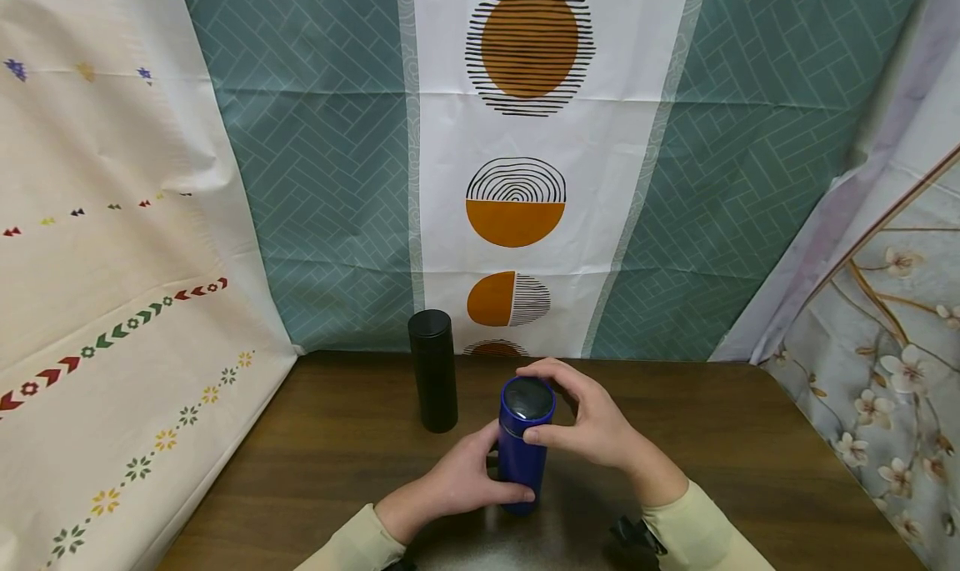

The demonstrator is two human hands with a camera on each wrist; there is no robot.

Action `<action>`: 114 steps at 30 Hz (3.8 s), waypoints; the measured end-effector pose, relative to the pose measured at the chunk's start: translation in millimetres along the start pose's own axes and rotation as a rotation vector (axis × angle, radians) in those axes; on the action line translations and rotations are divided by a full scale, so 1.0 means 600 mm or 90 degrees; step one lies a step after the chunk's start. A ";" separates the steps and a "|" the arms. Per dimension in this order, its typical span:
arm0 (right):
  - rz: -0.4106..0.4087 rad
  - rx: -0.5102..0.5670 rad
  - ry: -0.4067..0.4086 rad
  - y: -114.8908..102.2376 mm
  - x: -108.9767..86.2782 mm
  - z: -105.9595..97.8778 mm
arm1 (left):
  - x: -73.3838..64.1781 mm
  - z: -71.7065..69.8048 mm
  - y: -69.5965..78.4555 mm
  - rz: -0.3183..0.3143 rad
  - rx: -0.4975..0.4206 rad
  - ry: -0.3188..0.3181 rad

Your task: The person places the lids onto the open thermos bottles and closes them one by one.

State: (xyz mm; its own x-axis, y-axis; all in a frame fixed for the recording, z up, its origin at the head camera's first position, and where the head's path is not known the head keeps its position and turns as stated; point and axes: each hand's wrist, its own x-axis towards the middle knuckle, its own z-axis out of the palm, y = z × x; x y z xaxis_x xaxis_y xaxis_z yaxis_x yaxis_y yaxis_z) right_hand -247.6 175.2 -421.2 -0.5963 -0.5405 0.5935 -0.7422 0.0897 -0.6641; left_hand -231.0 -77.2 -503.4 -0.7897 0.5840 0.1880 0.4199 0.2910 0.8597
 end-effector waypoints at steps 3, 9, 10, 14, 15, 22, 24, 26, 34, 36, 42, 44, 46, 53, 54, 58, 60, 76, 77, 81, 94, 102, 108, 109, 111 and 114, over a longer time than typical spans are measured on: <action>0.005 -0.005 0.004 0.001 -0.001 -0.001 | 0.000 0.000 0.000 0.001 0.000 0.001; 0.016 -0.012 0.014 0.000 -0.001 0.000 | 0.000 0.000 0.002 0.001 0.002 0.003; 0.014 -0.013 0.015 0.000 -0.001 0.000 | 0.000 0.000 0.002 0.000 0.003 0.003; 0.023 -0.024 0.018 0.000 -0.001 0.001 | 0.000 0.000 0.002 0.000 0.005 0.003; 0.026 -0.025 0.018 0.000 -0.001 0.001 | 0.000 0.000 0.003 -0.001 0.005 0.003; 0.024 -0.030 0.000 0.001 -0.001 0.001 | 0.000 -0.002 0.003 -0.004 -0.001 -0.002; 0.005 -0.019 -0.012 0.002 -0.001 0.001 | 0.000 -0.002 0.002 -0.002 -0.002 -0.003; -0.019 -0.005 -0.025 0.004 0.000 0.001 | 0.000 -0.002 0.002 -0.001 -0.002 -0.003; -0.046 0.003 -0.041 0.000 -0.001 0.001 | 0.001 -0.001 0.000 -0.004 0.002 -0.003; -0.044 -0.001 -0.037 -0.002 -0.001 0.001 | 0.001 -0.001 -0.001 -0.006 0.003 -0.003; -0.050 -0.005 -0.024 -0.001 0.000 0.000 | 0.002 -0.001 -0.001 -0.008 0.000 -0.003; -0.051 -0.005 -0.019 -0.002 0.000 0.000 | 0.002 -0.001 -0.001 -0.006 0.002 -0.002; -0.048 -0.006 -0.015 -0.002 0.001 -0.001 | 0.002 -0.001 -0.001 -0.004 0.005 -0.001; -0.014 -0.012 -0.003 -0.006 0.001 -0.003 | 0.001 -0.001 0.000 -0.003 0.016 0.002; -0.007 -0.012 -0.002 -0.006 0.001 -0.003 | 0.001 -0.001 0.000 -0.002 0.017 0.003; 0.008 -0.013 0.003 -0.005 0.000 -0.003 | 0.000 -0.001 0.003 -0.001 0.017 0.005; 0.012 -0.013 0.005 -0.003 0.000 -0.003 | 0.000 -0.001 0.003 0.001 0.017 0.006; -0.034 0.004 -0.046 0.001 0.000 -0.001 | 0.002 -0.001 -0.001 -0.002 0.012 0.000; -0.036 0.006 -0.046 0.000 0.000 -0.001 | 0.002 -0.001 -0.001 -0.002 0.012 0.001; -0.036 0.011 -0.044 -0.002 0.000 -0.002 | 0.002 -0.001 -0.001 -0.001 0.012 0.001; -0.016 0.003 -0.014 -0.004 0.002 -0.003 | 0.000 -0.001 -0.002 -0.006 0.010 -0.003; 0.011 0.000 0.000 -0.002 0.002 -0.003 | 0.000 -0.001 0.000 0.001 0.010 0.003; 0.008 -0.004 -0.015 0.003 0.000 -0.004 | 0.000 -0.001 0.000 0.003 0.003 -0.002; 0.001 -0.004 -0.020 0.004 0.000 -0.004 | 0.000 -0.001 0.000 0.004 0.002 -0.003; -0.013 -0.003 -0.033 0.005 0.000 -0.005 | 0.000 -0.001 0.000 0.007 0.001 -0.004; -0.037 0.005 -0.055 0.005 0.000 -0.005 | 0.000 -0.002 0.001 0.007 0.000 -0.005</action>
State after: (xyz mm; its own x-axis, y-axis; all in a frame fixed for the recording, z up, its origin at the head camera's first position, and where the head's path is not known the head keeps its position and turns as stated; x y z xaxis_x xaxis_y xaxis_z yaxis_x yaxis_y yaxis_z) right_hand -250.6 178.1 -422.0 -0.5233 -0.6147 0.5902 -0.7721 0.0491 -0.6336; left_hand -231.1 -77.9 -502.7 -0.7816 0.5931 0.1933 0.4279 0.2843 0.8580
